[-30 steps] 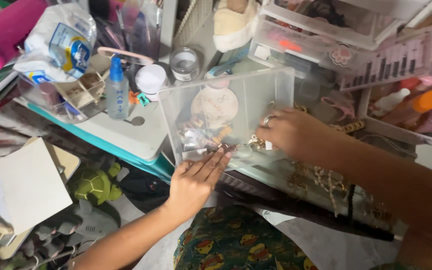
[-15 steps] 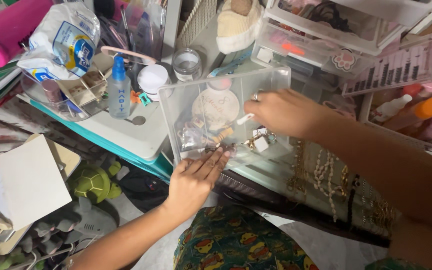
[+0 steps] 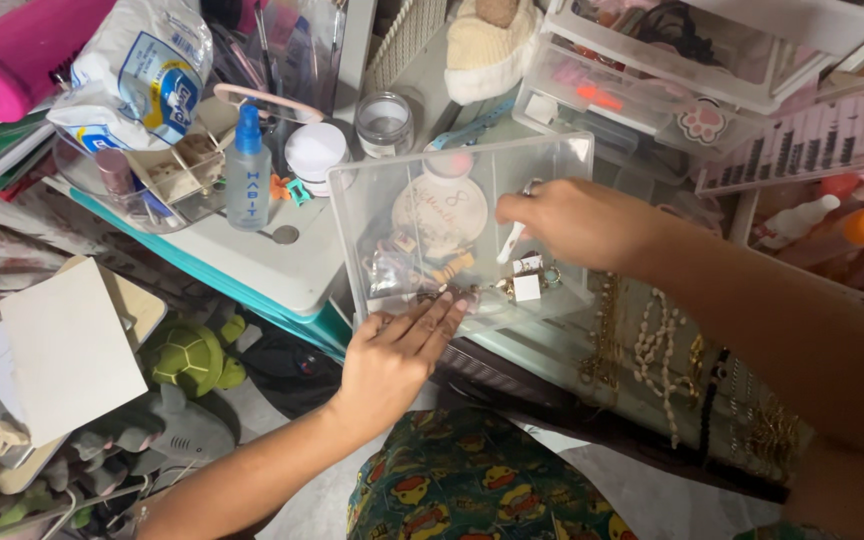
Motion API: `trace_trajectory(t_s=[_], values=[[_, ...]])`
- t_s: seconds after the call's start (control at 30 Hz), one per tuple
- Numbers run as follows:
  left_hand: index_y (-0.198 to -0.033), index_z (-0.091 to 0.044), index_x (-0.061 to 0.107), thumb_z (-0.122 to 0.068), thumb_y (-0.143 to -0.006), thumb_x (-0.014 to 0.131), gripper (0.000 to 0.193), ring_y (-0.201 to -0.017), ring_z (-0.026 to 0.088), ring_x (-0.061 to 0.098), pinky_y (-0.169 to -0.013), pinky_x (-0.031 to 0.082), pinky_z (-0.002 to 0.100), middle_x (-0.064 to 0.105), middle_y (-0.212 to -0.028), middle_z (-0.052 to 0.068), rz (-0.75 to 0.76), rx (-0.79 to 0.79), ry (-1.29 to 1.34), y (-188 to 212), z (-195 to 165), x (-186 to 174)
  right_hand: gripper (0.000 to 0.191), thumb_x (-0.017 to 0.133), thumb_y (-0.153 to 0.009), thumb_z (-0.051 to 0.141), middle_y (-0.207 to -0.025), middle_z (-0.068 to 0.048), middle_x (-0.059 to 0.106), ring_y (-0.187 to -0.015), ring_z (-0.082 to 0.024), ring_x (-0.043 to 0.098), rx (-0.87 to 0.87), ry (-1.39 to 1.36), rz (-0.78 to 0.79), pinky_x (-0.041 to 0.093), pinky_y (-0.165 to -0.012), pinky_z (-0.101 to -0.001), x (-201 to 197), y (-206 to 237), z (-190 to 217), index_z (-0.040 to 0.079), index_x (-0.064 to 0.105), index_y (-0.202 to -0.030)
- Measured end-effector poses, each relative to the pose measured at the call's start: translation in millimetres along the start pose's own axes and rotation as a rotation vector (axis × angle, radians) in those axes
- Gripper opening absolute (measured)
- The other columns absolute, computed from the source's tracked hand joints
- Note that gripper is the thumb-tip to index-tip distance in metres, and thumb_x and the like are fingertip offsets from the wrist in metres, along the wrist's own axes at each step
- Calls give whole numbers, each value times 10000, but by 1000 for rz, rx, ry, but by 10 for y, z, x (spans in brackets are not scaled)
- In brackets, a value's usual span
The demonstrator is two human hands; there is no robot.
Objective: The person handles necklaces and earrings at a dresser, fastening a necklace and trying pieces on, then places jewelry items into a clear plastic storage box and arranges necklaces and earrings on the dresser surface.
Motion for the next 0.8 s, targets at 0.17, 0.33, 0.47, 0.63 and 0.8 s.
trace_trajectory(t_s=[0.17, 0.33, 0.47, 0.63, 0.8], values=[[-1398, -99, 641, -137, -808, 627, 592, -1137, 135, 683, -834, 456, 325, 688, -1362, 54, 12, 1, -2, -3, 0, 6, 225, 623, -1011, 235, -927, -177, 707, -850, -357, 735, 160, -37, -4, 580, -739, -456, 29, 38, -44, 158, 620, -1222], [-1394, -101, 639, -131, -782, 655, 614, -1143, 129, 687, -838, 454, 329, 690, -1367, 48, 8, -3, 16, 5, 21, 15, 307, 607, -823, 44, -1119, -141, 696, -1044, -324, 673, -283, 267, -251, 537, -890, -436, 57, 89, 118, 96, 669, -1119], [-1396, -100, 641, -128, -794, 647, 603, -1146, 131, 682, -848, 453, 328, 687, -1362, 53, 10, 0, 16, 8, 33, 25, 230, 594, -854, 88, -981, -98, 689, -1069, -299, 656, -268, 353, 6, 504, -944, -435, 338, 84, 41, 120, 677, -1067], [-1393, -89, 646, -138, -813, 632, 582, -1139, 135, 677, -859, 450, 321, 683, -1373, 58, 11, 16, 0, 5, 36, 17, 160, 612, -895, 159, -933, -92, 686, -1063, -295, 661, -235, 388, 64, 511, -956, -422, 444, 16, 32, 129, 666, -1043], [-1397, -89, 642, -140, -825, 626, 574, -1147, 134, 675, -871, 443, 319, 679, -1382, 55, 8, 17, -14, 20, 40, 14, 209, 714, -792, 208, -960, -115, 680, -1019, -345, 664, -234, 299, -12, 521, -869, -468, 402, -41, 111, 86, 634, -942]])
Point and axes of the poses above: each hand's wrist, its own y-axis away from the middle knuckle, its own x-axis out of the palm, z = x × y, the point moved 5 cm from there along -y, towards the middle knuckle
